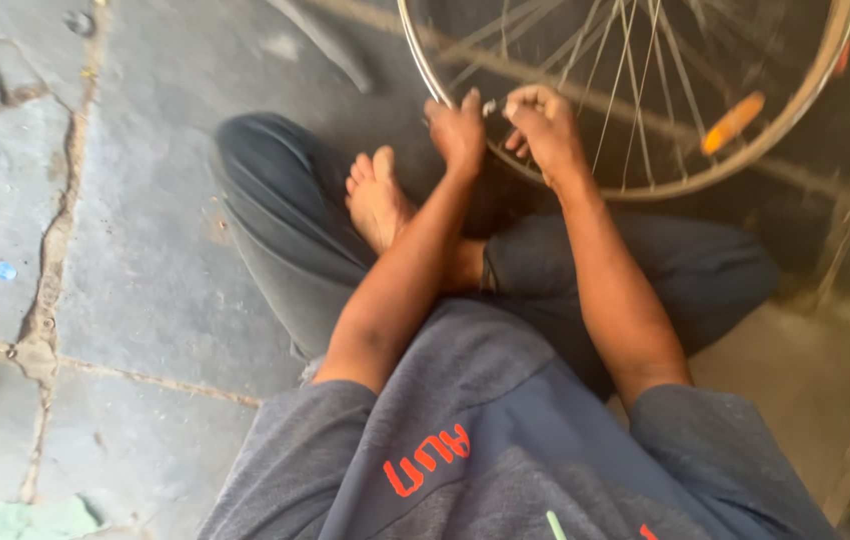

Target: The person sits on the floor and uses their hands to thread a spoke through the rim of a bicycle wheel, then threads a spoke nipple onto the end of the spoke and tightens it.

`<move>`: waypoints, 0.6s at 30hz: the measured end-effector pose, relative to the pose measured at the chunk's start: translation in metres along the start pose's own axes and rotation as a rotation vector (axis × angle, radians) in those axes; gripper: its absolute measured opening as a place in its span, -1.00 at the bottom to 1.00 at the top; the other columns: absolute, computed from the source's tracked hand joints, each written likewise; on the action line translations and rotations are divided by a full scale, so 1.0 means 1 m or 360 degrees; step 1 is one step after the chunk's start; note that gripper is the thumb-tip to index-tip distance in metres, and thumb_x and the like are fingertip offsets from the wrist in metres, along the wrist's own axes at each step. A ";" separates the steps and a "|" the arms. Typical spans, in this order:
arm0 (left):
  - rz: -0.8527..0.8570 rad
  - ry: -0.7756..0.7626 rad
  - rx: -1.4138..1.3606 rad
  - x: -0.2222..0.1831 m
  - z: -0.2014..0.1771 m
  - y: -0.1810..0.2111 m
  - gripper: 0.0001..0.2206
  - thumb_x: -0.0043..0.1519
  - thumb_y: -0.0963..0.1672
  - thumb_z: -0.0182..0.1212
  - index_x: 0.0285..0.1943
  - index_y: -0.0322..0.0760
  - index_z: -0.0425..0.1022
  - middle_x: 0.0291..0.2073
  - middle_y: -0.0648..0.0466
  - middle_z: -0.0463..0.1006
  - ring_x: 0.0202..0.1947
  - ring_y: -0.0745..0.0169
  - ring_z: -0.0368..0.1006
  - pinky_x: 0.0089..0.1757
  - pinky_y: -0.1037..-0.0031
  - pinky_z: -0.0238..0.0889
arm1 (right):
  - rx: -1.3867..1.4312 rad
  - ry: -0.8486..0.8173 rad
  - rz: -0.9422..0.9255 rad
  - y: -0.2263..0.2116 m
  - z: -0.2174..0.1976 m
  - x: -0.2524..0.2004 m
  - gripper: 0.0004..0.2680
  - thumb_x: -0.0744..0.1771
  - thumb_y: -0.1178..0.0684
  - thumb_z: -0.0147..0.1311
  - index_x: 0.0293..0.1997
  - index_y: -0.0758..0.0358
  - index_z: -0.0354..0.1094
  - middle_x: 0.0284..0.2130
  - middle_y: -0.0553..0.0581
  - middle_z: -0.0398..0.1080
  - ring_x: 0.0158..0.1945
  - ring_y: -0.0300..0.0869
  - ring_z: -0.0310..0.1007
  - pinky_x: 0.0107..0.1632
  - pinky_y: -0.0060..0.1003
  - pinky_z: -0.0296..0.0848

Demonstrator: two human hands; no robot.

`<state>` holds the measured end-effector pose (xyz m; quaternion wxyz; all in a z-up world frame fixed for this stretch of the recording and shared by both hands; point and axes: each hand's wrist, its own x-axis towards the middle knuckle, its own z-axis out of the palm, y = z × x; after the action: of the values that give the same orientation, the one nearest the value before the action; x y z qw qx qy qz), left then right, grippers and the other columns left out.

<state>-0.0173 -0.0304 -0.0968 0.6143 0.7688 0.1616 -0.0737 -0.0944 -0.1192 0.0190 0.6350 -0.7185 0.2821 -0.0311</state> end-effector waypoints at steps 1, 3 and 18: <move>-0.0060 -0.0072 0.0027 -0.001 -0.001 0.004 -0.44 0.10 -0.02 0.42 0.08 -0.58 0.30 -0.14 -0.40 0.54 -0.08 -0.38 0.50 -0.02 0.09 0.33 | 0.0018 0.0023 0.0026 0.002 -0.001 -0.006 -0.73 0.37 0.05 0.12 0.11 0.46 0.36 -0.17 0.25 0.46 -0.44 -0.24 0.45 -0.43 -0.38 0.38; -0.0117 -0.0160 0.0075 -0.011 -0.007 0.009 -0.47 0.13 -0.02 0.41 0.04 -0.56 0.31 -0.19 -0.36 0.56 -0.11 -0.32 0.53 -0.02 0.12 0.36 | 0.0208 0.0083 0.0058 0.003 0.003 -0.013 -0.58 0.37 0.06 0.10 0.34 0.49 0.09 0.04 0.27 0.45 -0.54 -0.28 0.45 -0.53 -0.43 0.37; -0.0293 -0.0611 -0.0508 -0.053 -0.024 0.015 -0.70 0.17 -0.13 0.24 -0.11 -0.54 0.35 -0.40 -0.11 0.56 -0.42 0.13 0.52 -0.38 0.34 0.40 | 0.0611 -0.0213 0.0619 0.022 -0.028 0.001 -0.43 0.36 0.22 0.00 0.53 0.38 -0.29 0.07 0.35 0.47 -0.51 -0.31 0.38 -0.49 -0.43 0.37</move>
<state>-0.0641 -0.0181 -0.0610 0.7379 0.6162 0.1210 -0.2474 -0.1134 -0.1457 0.0038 0.7707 -0.5180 0.3610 0.0860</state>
